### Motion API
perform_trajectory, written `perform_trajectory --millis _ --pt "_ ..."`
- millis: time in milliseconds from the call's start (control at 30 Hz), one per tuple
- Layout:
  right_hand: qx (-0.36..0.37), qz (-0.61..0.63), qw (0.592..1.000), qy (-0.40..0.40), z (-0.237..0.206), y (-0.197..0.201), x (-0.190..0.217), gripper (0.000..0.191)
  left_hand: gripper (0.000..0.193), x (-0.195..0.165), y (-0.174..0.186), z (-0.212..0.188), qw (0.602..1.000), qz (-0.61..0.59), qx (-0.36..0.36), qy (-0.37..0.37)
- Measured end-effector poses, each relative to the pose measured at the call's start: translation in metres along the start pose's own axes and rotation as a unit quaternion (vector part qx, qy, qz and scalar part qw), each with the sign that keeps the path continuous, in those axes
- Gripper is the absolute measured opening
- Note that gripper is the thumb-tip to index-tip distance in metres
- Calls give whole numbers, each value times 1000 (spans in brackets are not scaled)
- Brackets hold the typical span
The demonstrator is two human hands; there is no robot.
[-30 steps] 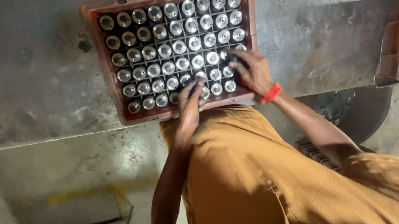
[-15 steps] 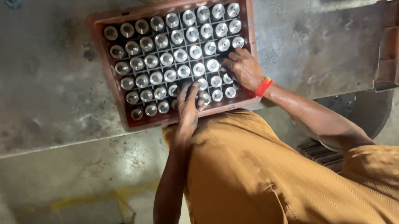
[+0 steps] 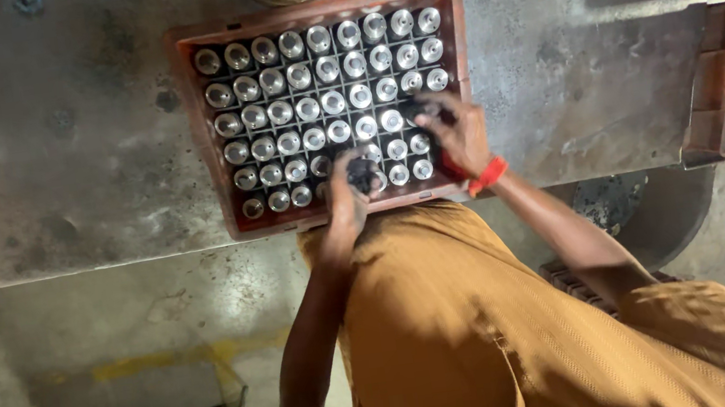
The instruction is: The person arranges small metal cups into a red plastic crate on a metal table. They pick up cups from nearby buckets and place them into the crate slots, then use a cylindrical tool to press the cups down into place.
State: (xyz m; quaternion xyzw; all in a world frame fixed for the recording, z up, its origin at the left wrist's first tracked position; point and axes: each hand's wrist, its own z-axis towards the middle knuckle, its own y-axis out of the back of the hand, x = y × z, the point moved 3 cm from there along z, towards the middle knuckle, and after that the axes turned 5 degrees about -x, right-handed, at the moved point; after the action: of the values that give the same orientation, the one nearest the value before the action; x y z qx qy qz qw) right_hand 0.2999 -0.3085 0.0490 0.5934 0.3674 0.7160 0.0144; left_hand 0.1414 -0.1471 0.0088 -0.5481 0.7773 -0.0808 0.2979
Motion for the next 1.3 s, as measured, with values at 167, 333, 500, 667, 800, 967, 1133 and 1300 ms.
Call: perform_trajectory --millis 167,333,500,667,800,967,1133,1300 --pt "-41 -80 991 101 46 21 6 20 22 3 23 11 993 -62 92 -35" --pt "-54 -7 999 -2 58 33 15 19 25 -2 28 7 995 -79 62 -25" --pt "18 -66 992 106 69 40 18 16 23 -11 25 3 990 -93 104 -7" --pt "75 -132 973 172 86 42 17 16 27 -8 28 2 992 -73 96 -33" --pt "76 -144 975 152 94 47 24 17 28 -7 35 0 994 -80 62 -35" --pt "65 -154 972 164 96 48 32 14 35 -7 40 -4 993 -67 85 -47" --pt "119 -335 895 269 96 25 20 14 31 -6 41 -6 992 -63 88 -58" --pt "79 -476 848 220 103 4 11 18 36 -4 41 -4 994 -63 82 -46"
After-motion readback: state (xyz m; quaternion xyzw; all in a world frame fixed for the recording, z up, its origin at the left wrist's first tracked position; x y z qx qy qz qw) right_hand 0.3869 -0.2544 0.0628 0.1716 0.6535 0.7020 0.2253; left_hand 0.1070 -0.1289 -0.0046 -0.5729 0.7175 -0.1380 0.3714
